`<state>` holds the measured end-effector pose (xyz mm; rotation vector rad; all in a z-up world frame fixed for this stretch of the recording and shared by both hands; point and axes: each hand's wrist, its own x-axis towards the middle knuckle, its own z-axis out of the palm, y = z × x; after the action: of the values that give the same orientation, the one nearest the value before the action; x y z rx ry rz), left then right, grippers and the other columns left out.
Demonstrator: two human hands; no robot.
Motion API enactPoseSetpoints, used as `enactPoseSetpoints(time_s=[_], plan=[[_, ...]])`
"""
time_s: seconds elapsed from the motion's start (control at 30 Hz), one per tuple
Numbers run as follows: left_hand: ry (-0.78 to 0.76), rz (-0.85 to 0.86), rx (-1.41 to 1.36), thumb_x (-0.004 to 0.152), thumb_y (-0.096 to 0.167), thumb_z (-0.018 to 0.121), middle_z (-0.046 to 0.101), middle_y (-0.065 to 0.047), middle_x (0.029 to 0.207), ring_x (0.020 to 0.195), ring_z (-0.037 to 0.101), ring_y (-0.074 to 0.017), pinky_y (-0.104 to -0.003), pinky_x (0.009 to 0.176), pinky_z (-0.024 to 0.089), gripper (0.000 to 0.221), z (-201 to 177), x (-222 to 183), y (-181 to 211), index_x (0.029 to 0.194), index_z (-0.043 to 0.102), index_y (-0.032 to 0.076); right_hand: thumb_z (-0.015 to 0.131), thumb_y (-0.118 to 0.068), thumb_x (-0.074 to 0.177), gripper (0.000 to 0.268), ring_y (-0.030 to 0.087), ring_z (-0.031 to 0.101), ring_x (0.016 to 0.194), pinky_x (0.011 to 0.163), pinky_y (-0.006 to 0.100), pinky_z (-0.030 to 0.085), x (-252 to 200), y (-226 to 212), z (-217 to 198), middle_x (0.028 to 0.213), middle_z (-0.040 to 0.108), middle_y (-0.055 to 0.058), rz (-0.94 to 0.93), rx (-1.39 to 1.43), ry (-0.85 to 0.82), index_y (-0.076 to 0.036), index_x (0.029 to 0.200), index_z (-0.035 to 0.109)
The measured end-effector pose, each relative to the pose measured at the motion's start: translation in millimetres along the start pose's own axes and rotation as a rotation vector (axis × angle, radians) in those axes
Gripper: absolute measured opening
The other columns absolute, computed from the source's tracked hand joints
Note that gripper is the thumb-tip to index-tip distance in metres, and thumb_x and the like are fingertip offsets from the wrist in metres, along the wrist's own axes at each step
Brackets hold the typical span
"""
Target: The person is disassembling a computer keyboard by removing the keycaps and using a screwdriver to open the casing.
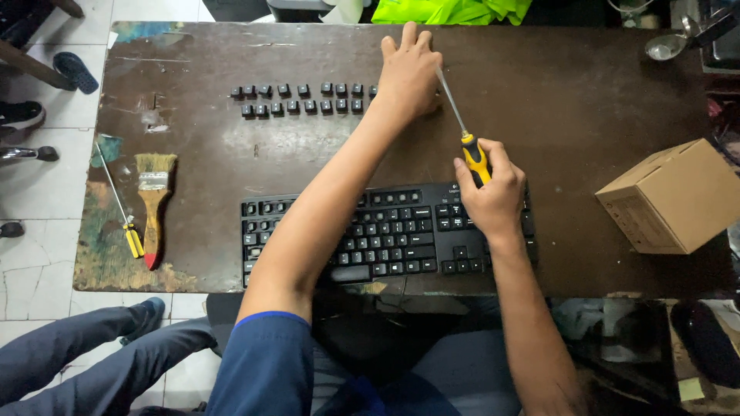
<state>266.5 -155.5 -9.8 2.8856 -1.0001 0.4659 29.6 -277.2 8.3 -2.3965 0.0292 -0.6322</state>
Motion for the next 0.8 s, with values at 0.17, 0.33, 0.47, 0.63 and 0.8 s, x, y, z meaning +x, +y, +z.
enactPoseSetpoints(time_s=[0.17, 0.33, 0.47, 0.63, 0.8], plan=[[0.015, -0.004, -0.039, 0.08, 0.028, 0.072, 0.061, -0.011, 0.115, 0.12, 0.044, -0.0407, -0.066, 0.085, 0.042, 0.027, 17.8, 10.2, -0.9, 0.102, 0.081, 0.018, 0.08, -0.021, 0.101, 0.03, 0.027, 0.065, 0.078, 0.07, 0.042, 0.051, -0.5, -2.8, -2.0, 0.097, 0.071, 0.009, 0.032, 0.002, -0.008, -0.006, 0.121, 0.065], [-0.048, -0.114, -0.35, 0.072, 0.055, 0.095, 0.057, -0.006, 0.114, 0.117, 0.045, -0.0388, -0.067, 0.08, 0.047, 0.038, -2.0, 3.6, 1.6, 0.093, 0.082, 0.026, 0.08, -0.019, 0.101, 0.031, 0.03, 0.069, 0.083, 0.073, 0.043, 0.055, 0.0, -1.6, -1.1, 0.102, 0.073, 0.012, 0.007, 0.02, -0.002, -0.004, 0.123, 0.064], [0.018, -0.123, -0.345, 0.074, 0.049, 0.09, 0.055, -0.005, 0.116, 0.111, 0.044, -0.0393, -0.067, 0.074, 0.047, 0.03, 14.1, -1.8, -2.7, 0.095, 0.081, 0.029, 0.08, -0.019, 0.101, 0.031, 0.029, 0.069, 0.082, 0.073, 0.042, 0.054, 0.0, 0.5, -0.3, 0.102, 0.073, 0.012, 0.0, 0.007, -0.005, -0.003, 0.123, 0.065], [-0.058, -0.142, -0.211, 0.065, 0.053, 0.1, 0.057, -0.006, 0.126, 0.117, 0.043, -0.0394, -0.066, 0.081, 0.044, 0.069, 13.7, -1.1, -7.1, 0.112, 0.078, 0.007, 0.081, -0.02, 0.101, 0.031, 0.028, 0.066, 0.077, 0.07, 0.042, 0.052, -0.5, 1.5, 1.2, 0.098, 0.072, 0.01, 0.003, -0.013, 0.003, -0.004, 0.122, 0.065], [0.009, -0.135, -0.133, 0.059, 0.048, 0.094, 0.058, -0.006, 0.114, 0.113, 0.044, -0.0383, -0.064, 0.075, 0.045, 0.055, 25.8, 3.6, -6.8, 0.098, 0.08, 0.012, 0.081, -0.018, 0.101, 0.03, 0.028, 0.067, 0.081, 0.073, 0.041, 0.053, 0.0, -0.1, 0.1, 0.102, 0.072, 0.01, -0.02, 0.007, 0.012, -0.003, 0.122, 0.066]])
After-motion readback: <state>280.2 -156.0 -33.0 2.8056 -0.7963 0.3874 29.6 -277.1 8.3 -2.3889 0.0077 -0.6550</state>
